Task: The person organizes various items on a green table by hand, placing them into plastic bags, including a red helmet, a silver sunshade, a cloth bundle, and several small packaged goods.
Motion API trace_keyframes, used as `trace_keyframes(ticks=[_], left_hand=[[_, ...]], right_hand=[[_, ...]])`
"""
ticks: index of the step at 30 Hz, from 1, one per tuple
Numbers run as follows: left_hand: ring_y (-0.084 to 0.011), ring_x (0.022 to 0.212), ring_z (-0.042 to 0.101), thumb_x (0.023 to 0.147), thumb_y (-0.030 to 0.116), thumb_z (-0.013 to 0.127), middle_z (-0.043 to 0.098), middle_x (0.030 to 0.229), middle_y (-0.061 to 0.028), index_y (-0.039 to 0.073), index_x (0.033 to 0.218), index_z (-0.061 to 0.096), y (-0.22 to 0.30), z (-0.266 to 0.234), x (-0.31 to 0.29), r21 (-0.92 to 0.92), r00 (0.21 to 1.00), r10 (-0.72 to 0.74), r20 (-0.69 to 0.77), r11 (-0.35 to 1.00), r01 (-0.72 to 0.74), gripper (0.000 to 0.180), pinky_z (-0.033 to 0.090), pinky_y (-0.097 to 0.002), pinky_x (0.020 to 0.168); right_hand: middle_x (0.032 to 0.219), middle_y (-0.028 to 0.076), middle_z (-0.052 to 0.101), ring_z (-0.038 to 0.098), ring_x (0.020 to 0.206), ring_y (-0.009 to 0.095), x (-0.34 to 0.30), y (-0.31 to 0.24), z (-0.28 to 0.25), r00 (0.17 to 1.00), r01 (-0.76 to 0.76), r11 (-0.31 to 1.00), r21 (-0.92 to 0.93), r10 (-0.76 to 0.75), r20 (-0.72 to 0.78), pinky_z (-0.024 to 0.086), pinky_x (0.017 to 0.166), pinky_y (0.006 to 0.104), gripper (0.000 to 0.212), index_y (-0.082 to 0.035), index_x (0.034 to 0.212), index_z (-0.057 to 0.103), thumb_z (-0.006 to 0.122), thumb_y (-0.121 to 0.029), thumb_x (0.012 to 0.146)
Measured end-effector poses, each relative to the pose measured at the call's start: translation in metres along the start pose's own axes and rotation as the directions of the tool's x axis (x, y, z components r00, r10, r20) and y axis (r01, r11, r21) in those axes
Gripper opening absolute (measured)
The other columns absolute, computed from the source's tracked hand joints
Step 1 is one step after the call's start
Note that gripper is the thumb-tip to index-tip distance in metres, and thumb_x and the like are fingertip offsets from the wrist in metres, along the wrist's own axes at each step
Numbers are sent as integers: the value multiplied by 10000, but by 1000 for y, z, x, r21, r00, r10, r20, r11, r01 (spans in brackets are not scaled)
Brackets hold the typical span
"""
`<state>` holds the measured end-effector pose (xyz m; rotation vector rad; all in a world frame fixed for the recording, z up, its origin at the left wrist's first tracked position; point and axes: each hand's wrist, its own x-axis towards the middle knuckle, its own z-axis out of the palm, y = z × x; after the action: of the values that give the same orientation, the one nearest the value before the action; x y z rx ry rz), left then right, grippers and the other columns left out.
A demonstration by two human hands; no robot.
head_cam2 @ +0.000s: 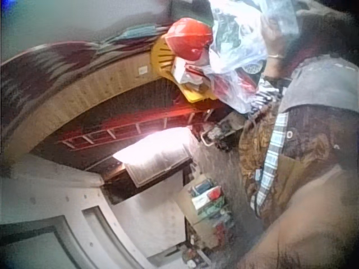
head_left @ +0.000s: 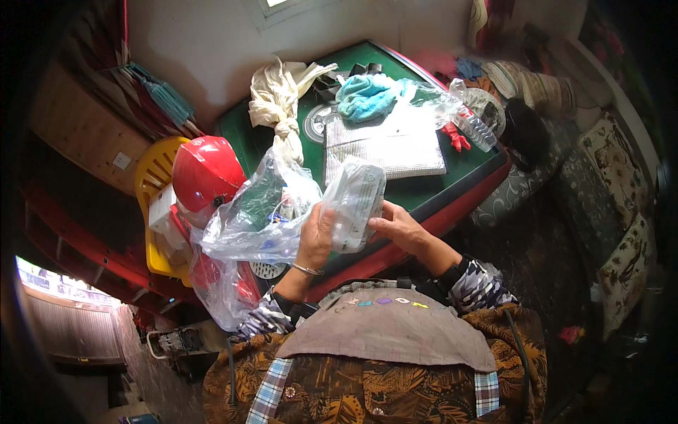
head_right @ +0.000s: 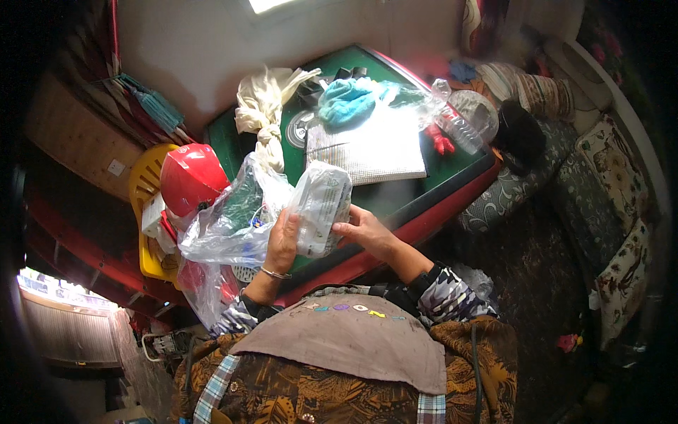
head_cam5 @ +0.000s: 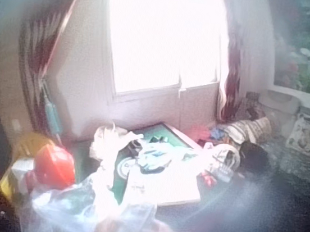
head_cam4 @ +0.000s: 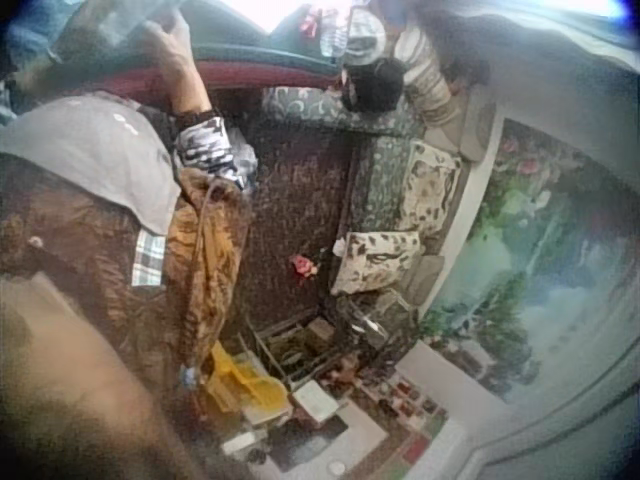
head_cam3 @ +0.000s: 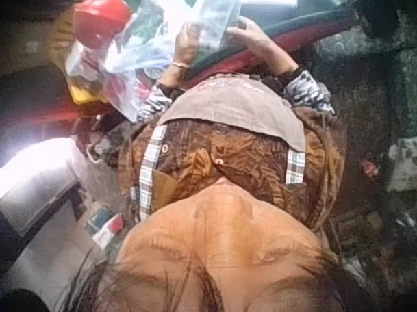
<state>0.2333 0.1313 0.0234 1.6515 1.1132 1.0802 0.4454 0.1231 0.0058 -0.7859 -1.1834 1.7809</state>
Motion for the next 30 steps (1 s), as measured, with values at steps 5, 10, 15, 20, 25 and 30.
trace_keyframes(ticks=[5,10,15,20,25,30], left_hand=[[-157,929,562,996,421,375,619,993,-106,-24,1190,515,-7,0,-2,-109,1000,11,11,994,-10,505,446,-289,822],[-160,981,547,997,421,367,600,1067,-98,-20,1254,487,-15,-4,-3,-181,997,-55,54,981,64,524,433,-286,860],[-165,1068,516,982,432,402,553,1175,-96,24,1291,471,-13,-8,-4,-374,994,-72,80,922,97,517,422,-328,903],[-156,1026,548,931,264,574,563,1149,-70,44,1290,470,-28,-18,-6,-293,960,-264,95,914,280,434,511,-301,761],[-180,841,618,802,46,637,604,1072,-130,30,1170,548,42,-66,-16,464,973,131,-187,885,-30,379,507,-277,668],[-351,987,617,859,191,601,613,1131,-166,65,1196,558,67,-140,-28,858,907,296,-300,499,121,362,505,-420,807]], right_hand=[[1058,58,614,589,913,143,-3,2,1,1000,22,1000,18,-22,-11,505,721,267,494,-12,1238,482,683,-254,856],[1012,58,625,585,851,133,0,3,-1,999,37,999,20,-37,28,495,683,266,462,-4,1204,500,701,-204,840],[1016,65,624,587,891,151,-2,6,-2,992,98,995,-21,-100,-78,504,739,296,398,1,1178,529,675,-124,829],[1150,61,587,574,1049,178,-1,23,-31,951,247,962,-119,-264,-160,478,905,328,382,-29,1185,542,646,-24,818],[1131,54,597,565,1042,175,-10,12,-44,938,226,972,-67,-236,-255,461,910,334,391,-17,1200,521,661,-79,841],[1129,65,588,550,1063,177,30,-43,-9,867,458,874,-160,-479,-134,443,923,327,361,-15,1206,513,633,-88,873]])
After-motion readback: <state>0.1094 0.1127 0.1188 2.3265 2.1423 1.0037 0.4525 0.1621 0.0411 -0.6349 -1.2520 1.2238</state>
